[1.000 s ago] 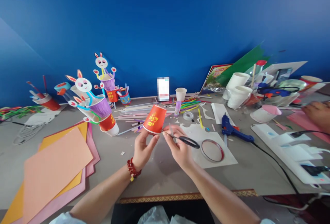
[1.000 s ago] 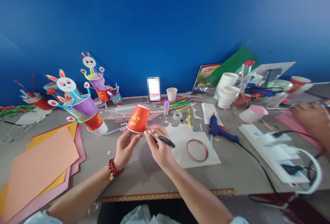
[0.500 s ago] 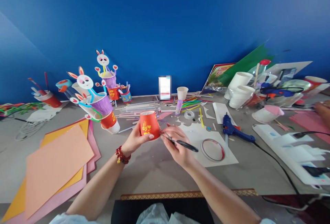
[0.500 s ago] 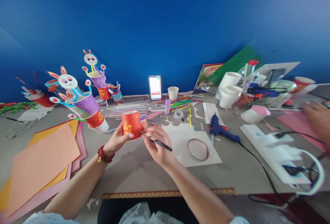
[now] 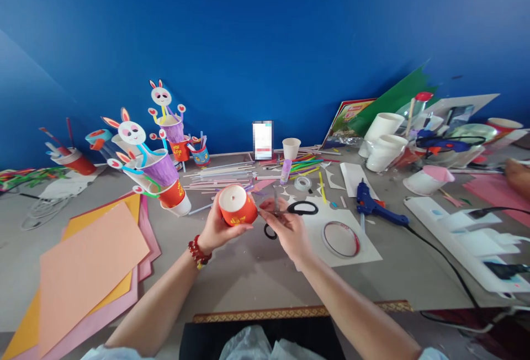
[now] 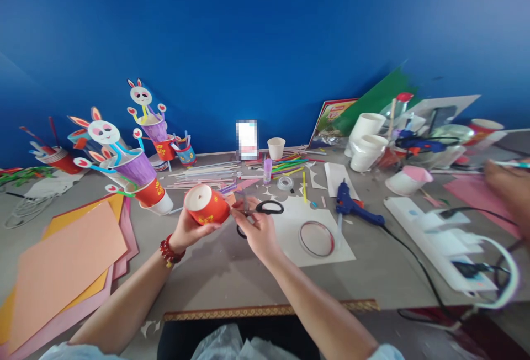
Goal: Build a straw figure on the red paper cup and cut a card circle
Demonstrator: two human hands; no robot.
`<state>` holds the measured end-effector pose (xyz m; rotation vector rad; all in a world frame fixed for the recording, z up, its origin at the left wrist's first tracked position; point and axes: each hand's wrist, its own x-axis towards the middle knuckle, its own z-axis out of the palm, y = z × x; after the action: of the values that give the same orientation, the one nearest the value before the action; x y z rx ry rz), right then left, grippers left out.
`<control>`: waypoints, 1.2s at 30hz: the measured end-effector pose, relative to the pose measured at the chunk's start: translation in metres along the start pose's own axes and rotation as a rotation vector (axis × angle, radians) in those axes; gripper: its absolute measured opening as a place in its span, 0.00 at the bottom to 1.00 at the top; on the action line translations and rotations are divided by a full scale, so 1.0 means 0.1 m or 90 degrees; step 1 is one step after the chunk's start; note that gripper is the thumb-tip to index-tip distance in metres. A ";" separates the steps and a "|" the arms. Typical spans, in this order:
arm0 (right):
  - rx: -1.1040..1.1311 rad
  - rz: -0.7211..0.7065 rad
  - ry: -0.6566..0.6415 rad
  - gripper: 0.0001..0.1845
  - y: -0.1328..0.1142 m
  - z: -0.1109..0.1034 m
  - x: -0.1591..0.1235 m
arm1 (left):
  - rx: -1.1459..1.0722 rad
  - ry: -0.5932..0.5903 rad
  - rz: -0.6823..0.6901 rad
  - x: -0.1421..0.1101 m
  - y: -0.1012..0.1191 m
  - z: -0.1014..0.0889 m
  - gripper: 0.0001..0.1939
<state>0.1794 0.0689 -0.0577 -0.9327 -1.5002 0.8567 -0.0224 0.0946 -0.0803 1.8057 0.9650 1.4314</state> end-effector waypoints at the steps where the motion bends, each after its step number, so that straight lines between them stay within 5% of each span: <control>1: -0.041 -0.046 -0.010 0.09 -0.02 -0.01 0.00 | -0.034 -0.001 -0.035 0.00 0.01 0.00 0.42; 7: -0.233 -0.294 -0.128 0.08 -0.13 -0.13 0.06 | -0.260 -0.116 -0.295 0.06 0.15 -0.03 0.26; 11: -0.320 -0.377 -0.212 0.09 -0.12 -0.19 0.12 | -0.342 -0.197 -0.402 0.09 0.18 -0.06 0.25; 16: -0.215 -0.283 -0.138 0.08 -0.10 -0.15 0.07 | -0.211 -0.127 -0.280 0.06 0.20 -0.06 0.31; 22: -0.040 -0.012 -0.034 0.13 -0.02 -0.01 -0.01 | 0.010 -0.097 -0.016 0.05 0.16 -0.07 0.44; 27: 0.107 0.140 -0.039 0.15 0.01 0.01 0.04 | 0.106 -0.102 0.153 0.06 0.11 -0.07 0.38; 32: -0.053 -0.036 0.011 0.10 -0.04 -0.06 0.04 | -0.095 -0.099 0.083 0.12 0.18 -0.04 0.41; 36: -0.187 -0.212 0.029 0.07 -0.08 -0.12 0.04 | -0.372 -0.131 -0.163 0.16 0.27 -0.06 0.49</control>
<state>0.1906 0.0694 -0.0474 -0.8706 -1.7095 0.3780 -0.0216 0.0943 -0.0484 1.3120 0.5661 1.1808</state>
